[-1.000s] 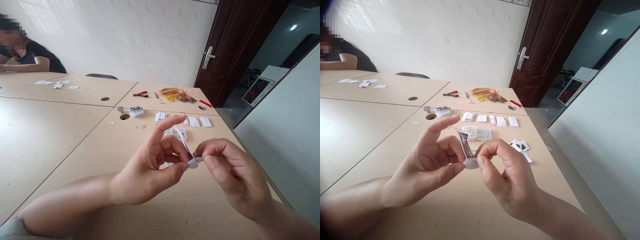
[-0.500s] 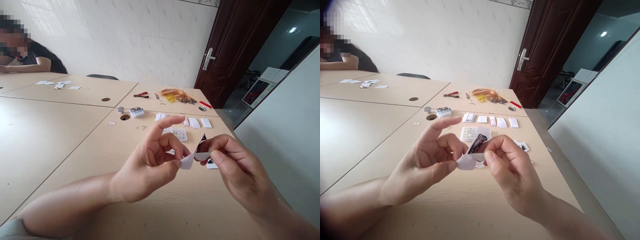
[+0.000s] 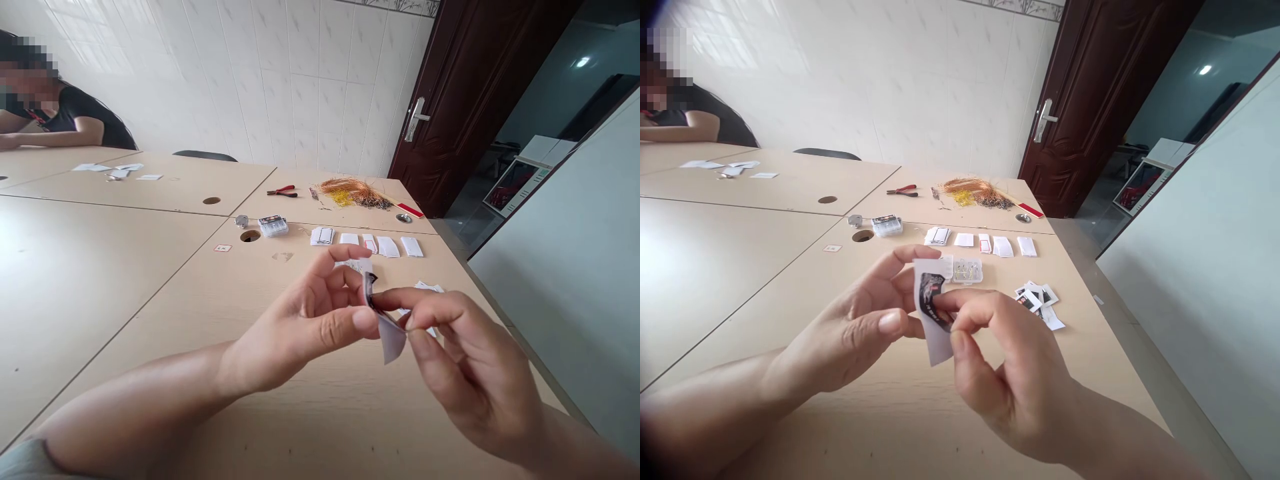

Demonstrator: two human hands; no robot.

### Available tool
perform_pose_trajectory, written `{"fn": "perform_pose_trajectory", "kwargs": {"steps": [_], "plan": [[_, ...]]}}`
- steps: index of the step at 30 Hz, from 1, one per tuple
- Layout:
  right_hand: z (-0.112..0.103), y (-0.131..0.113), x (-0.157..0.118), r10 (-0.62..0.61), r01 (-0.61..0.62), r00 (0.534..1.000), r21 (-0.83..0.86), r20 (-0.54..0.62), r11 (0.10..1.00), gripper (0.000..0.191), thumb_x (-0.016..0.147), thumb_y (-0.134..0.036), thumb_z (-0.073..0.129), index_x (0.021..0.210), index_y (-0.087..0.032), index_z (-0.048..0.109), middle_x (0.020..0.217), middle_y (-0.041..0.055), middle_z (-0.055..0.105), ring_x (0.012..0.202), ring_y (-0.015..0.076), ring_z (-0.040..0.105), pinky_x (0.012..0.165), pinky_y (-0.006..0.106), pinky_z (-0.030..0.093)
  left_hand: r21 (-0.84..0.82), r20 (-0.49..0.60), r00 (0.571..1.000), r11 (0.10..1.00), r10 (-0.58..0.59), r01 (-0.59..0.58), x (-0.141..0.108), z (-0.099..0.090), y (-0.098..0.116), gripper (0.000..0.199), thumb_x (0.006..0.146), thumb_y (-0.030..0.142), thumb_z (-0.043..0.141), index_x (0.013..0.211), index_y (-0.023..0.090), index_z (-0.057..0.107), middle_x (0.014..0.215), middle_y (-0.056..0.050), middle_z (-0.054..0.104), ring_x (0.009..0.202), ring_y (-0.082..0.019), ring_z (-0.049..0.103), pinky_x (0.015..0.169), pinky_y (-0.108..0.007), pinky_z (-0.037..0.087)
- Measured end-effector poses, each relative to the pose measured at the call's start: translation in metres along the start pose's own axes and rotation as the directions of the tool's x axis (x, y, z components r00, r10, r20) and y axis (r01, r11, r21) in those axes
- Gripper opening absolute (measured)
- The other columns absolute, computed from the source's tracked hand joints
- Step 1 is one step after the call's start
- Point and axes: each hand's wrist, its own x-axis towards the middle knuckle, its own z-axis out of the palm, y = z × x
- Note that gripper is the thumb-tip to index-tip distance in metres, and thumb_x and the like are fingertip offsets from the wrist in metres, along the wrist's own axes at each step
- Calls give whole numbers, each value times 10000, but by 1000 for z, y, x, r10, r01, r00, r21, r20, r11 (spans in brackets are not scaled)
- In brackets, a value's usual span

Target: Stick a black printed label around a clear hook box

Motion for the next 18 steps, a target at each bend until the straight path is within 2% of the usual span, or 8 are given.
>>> {"fn": "perform_pose_trajectory", "kwargs": {"steps": [2,4,7,11,18], "plan": [[1,1,-2,-65,66,997,-61,29,996,148,974,-169,573,1040,-290,521,1258,-22,717,1173,121,678,1021,238,514,58,-32,999,998,-30,32,0,1,0,601,845,377,826,1319,311,462,1000,-12,680,924,-166,664,798,-290,572],[1,2,-1,-79,81,997,-85,22,993,149,969,-165,568,1037,-288,520,1222,-24,730,1145,112,691,1001,219,523,86,-67,995,993,-72,78,-1,3,1,684,829,332,845,1356,318,409,975,-9,684,927,-169,661,817,-304,568],[0,1,0,15,-15,1000,-27,-3,1000,104,1003,-204,540,1030,-304,531,1197,-36,741,1117,118,706,976,227,550,94,-78,994,991,-83,90,-2,4,2,742,817,284,852,1395,319,388,961,-16,690,900,-172,661,790,-301,567],[-5,-4,3,139,-138,990,92,-4,986,99,1027,-231,532,1007,-323,561,1177,-47,765,1078,131,733,926,233,591,55,-34,998,996,-62,64,-1,4,5,657,848,213,820,1370,314,433,942,-15,719,841,-145,675,721,-241,550],[-9,-7,6,186,-181,983,263,6,948,116,1045,-255,528,952,-309,573,1128,-51,788,1024,132,755,829,206,609,4,16,999,1000,-30,30,1,1,6,466,928,139,709,1333,310,556,1026,-33,787,904,-172,736,776,-270,560]]}}
